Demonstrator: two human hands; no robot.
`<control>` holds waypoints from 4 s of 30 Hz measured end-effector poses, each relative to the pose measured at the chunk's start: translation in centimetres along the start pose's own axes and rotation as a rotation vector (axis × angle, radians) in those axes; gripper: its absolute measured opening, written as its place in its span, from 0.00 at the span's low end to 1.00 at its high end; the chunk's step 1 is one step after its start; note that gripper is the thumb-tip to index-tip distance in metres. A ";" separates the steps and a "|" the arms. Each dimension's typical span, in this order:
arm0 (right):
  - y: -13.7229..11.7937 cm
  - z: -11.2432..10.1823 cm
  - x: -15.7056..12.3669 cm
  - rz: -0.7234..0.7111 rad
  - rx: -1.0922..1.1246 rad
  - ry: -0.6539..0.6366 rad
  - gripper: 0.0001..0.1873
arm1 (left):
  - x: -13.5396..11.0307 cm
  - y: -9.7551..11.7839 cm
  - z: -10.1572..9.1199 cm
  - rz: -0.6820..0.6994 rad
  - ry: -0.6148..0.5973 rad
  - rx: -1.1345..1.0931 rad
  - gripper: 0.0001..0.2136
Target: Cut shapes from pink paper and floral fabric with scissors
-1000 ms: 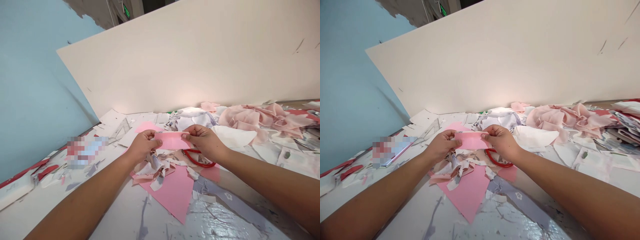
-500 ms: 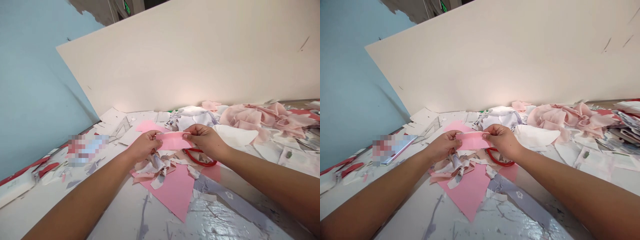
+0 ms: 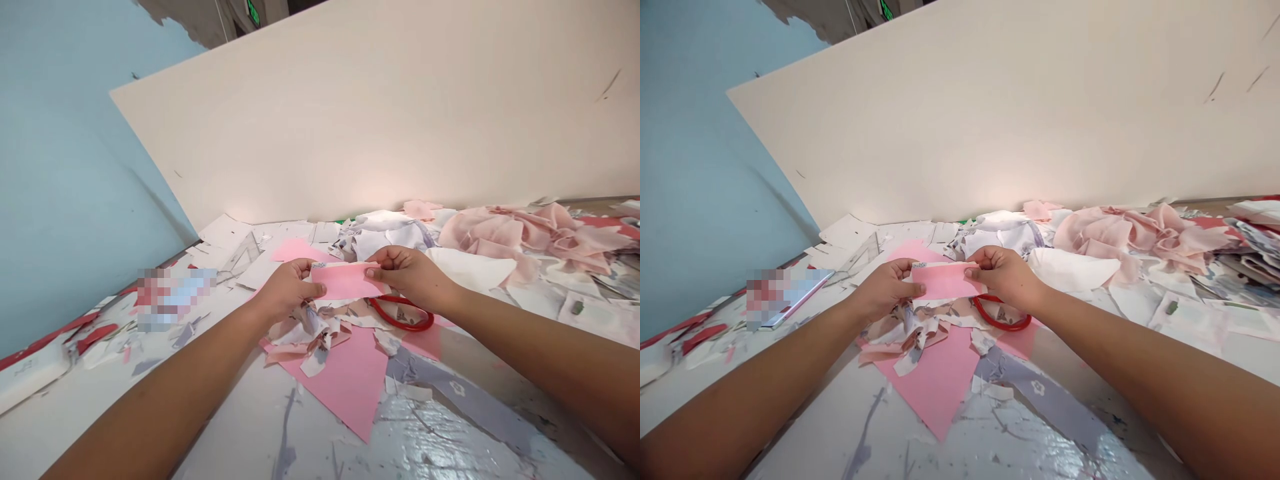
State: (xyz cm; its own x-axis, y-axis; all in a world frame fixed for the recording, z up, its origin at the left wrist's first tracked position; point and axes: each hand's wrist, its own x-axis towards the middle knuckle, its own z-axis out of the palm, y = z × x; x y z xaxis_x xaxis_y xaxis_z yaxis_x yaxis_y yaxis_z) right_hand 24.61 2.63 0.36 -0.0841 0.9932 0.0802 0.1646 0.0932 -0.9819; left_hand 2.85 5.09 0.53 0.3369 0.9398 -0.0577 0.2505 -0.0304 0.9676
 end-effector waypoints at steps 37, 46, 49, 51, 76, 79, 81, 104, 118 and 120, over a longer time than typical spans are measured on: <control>0.9 0.0 0.1 -0.023 0.036 -0.079 0.13 | 0.1 -0.6 -0.2 -0.020 -0.098 -0.107 0.20; 0.8 0.1 -0.1 -0.006 0.029 -0.057 0.17 | 0.4 -1.0 -0.3 0.017 0.027 -0.058 0.22; 0.8 0.2 -0.1 0.012 0.028 -0.059 0.17 | 0.3 -0.7 -0.2 0.016 0.062 -0.027 0.22; 0.7 0.2 -0.1 0.030 0.032 -0.070 0.16 | 0.2 -0.6 0.0 0.019 0.063 -0.024 0.22; 1.7 0.6 0.0 0.125 0.361 -0.202 0.14 | 0.3 -0.8 0.2 -0.026 0.078 -0.131 0.21; 2.2 0.4 0.4 0.097 0.281 -0.144 0.14 | 0.6 -1.0 0.1 -0.019 0.090 -0.119 0.21; 2.4 0.3 0.6 0.102 0.219 -0.100 0.15 | 0.7 -1.3 0.0 -0.007 0.103 -0.117 0.20; 2.6 0.4 0.7 0.103 0.220 -0.066 0.15 | -0.1 -1.7 1.1 -0.030 0.107 -0.194 0.25; 2.2 0.5 0.6 0.182 0.358 -0.018 0.07 | 0.3 -1.8 1.0 -0.044 0.171 -0.185 0.24; 2.2 0.5 0.6 0.161 0.338 -0.021 0.07 | 0.3 -1.8 1.0 -0.041 0.169 -0.193 0.24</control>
State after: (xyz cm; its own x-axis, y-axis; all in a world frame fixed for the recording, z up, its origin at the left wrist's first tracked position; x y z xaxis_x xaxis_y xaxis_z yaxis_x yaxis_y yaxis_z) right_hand 24.39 3.38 -1.82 -0.1041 0.9913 -0.0804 -0.1556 -0.0961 -0.9831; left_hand 3.36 5.06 -1.48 0.1696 0.9829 -0.0715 0.0773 0.0590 0.9953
